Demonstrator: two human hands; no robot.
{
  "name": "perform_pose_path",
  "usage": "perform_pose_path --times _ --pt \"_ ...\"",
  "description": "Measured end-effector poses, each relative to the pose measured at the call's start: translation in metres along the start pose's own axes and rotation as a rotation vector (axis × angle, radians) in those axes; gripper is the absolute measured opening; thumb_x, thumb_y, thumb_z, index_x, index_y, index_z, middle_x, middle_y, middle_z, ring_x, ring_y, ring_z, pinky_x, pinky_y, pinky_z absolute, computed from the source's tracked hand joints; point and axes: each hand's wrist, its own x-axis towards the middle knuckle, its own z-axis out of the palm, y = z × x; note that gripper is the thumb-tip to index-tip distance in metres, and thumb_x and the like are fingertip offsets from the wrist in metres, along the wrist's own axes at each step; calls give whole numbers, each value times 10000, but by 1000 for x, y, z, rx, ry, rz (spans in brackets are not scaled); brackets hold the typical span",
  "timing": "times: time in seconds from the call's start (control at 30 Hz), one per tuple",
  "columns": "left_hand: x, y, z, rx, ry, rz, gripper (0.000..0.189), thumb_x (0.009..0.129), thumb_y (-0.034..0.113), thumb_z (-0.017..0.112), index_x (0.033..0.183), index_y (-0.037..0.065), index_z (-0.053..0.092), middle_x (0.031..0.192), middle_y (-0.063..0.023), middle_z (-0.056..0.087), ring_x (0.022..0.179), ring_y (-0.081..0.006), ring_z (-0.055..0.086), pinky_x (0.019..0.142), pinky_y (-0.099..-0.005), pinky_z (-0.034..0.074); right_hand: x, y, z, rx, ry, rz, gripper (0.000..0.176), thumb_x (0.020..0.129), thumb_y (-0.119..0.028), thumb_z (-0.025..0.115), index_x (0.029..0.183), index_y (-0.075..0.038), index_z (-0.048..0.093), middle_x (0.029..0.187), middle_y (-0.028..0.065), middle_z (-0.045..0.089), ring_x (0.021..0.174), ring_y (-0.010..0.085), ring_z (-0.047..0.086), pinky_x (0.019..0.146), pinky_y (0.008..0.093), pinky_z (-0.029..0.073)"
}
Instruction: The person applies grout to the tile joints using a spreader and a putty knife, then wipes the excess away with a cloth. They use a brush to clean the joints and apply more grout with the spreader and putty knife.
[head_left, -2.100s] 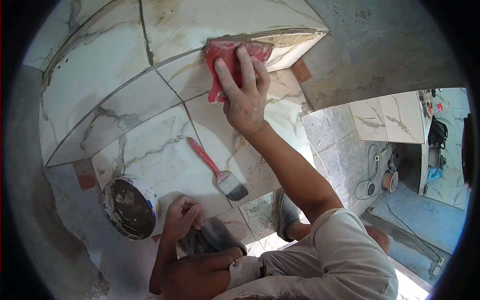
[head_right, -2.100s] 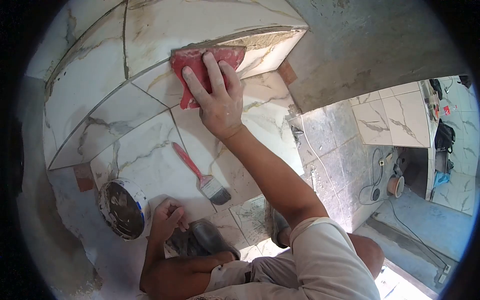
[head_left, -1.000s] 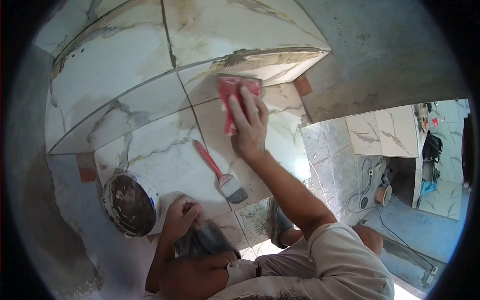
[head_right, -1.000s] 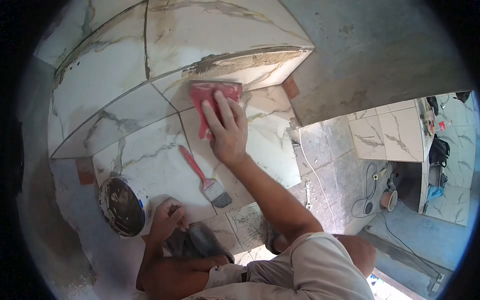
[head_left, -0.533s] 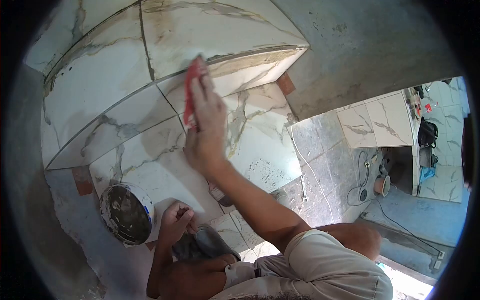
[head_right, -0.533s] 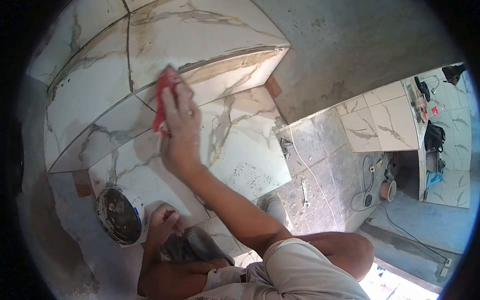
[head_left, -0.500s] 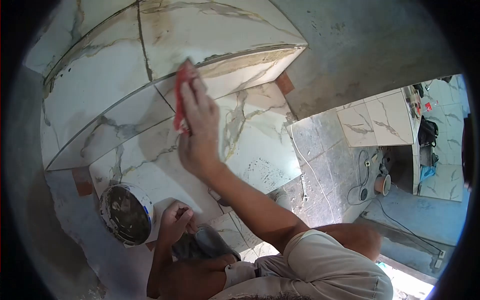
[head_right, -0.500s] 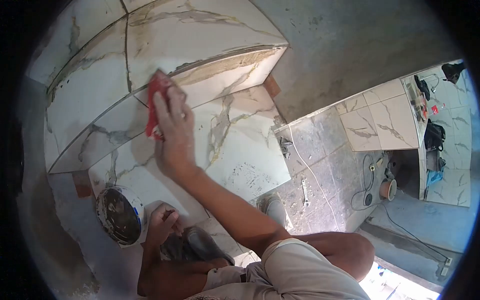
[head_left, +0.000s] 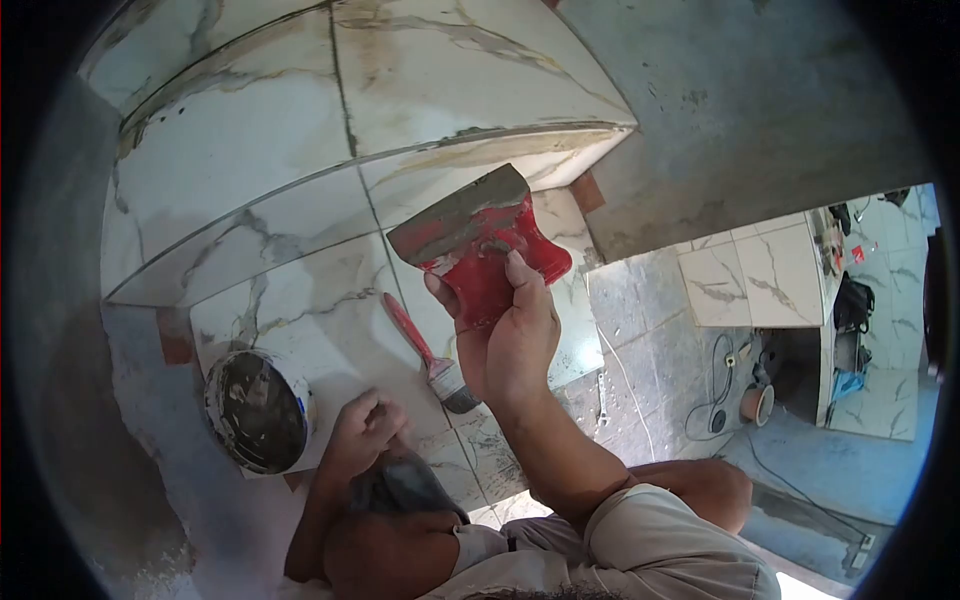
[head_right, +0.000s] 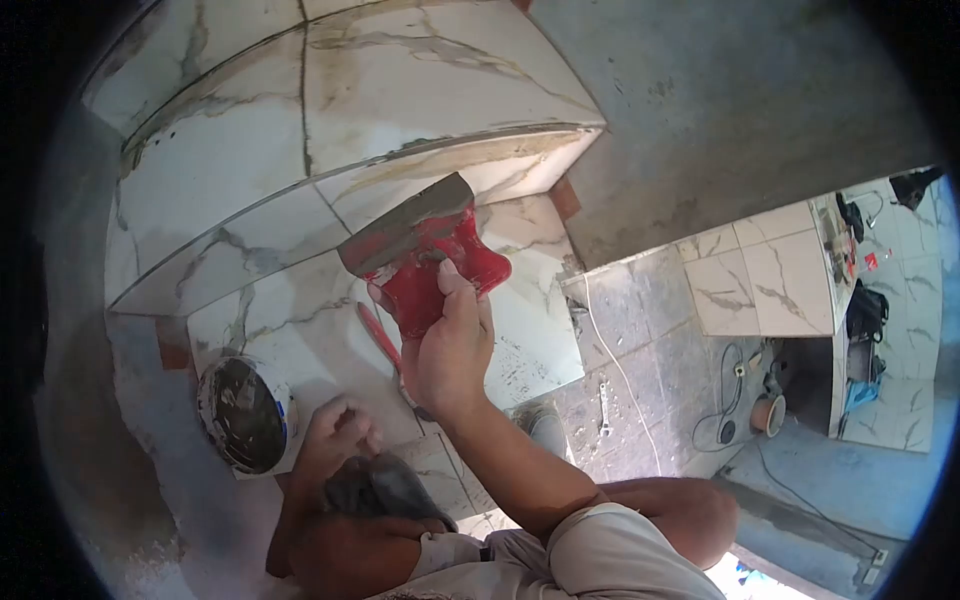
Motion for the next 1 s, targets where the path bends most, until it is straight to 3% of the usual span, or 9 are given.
perform_pose_path --times 0.13,0.33,0.37,0.47,0.53,0.67,0.77,0.83,1.0 --pt "45 60 34 -522 10 340 340 955 256 583 1162 -10 536 1039 -81 625 810 -169 625 741 -297 518 -7 7 8 -128 -35 14 283 969 -142 404 1199 -10 501 1130 124 606 1027 218 612 870 391 532" --pt "86 111 57 -795 142 411 136 942 136 570 981 12 611 901 -70 640 791 -145 611 733 -285 501 -8 -4 4 -494 -109 53 379 963 -139 470 1307 7 401 1169 126 569 987 235 614 835 379 537" --pt "89 117 57 -815 138 412 136 942 136 570 981 12 611 901 -70 640 791 -145 611 733 -285 501 -7 -14 7 -681 63 -16 533 958 -207 542 1398 -14 310 1241 137 519 1006 257 588 872 387 496" --pt "79 143 60 -902 251 417 118 918 104 557 938 3 616 881 -75 633 727 -139 584 702 -299 514 17 -59 -13 -1015 -90 -550 656 909 -312 641 1424 -56 327 1327 172 454 1063 285 553 946 428 421" --pt "79 144 53 -826 234 395 137 920 129 560 940 5 614 884 -76 633 734 -141 586 698 -295 508 11 -94 21 -2136 -673 -1115 621 807 -338 741 1324 -94 499 1280 124 528 1089 278 533 979 456 364" --pt "76 156 64 -745 269 324 210 922 228 573 894 24 616 826 -68 626 726 -136 577 663 -286 462 26 -82 43 -2209 -1088 -1288 382 666 -189 762 1035 -155 667 983 -32 654 914 209 601 852 404 421" --pt "73 164 60 -667 206 313 280 923 303 579 835 39 609 763 -60 610 718 -132 568 639 -279 428 69 -91 56 -2140 -1314 -1055 305 734 -122 730 1032 -121 665 881 12 672 782 181 631 750 327 470" --pt "65 156 64 -730 252 315 341 937 350 565 799 40 598 726 -61 593 695 -134 555 647 -284 426 90 -105 84 -2027 -1035 -395 275 811 -66 681 1083 -83 651 853 41 692 761 150 643 678 273 500" --pt "51 101 47 -497 4 446 324 968 298 553 800 24 595 723 -56 589 647 -114 522 622 -265 424 138 -107 112 -1864 -1171 -126 304 883 -52 650 1172 -13 567 970 28 663 888 114 611 812 274 495"
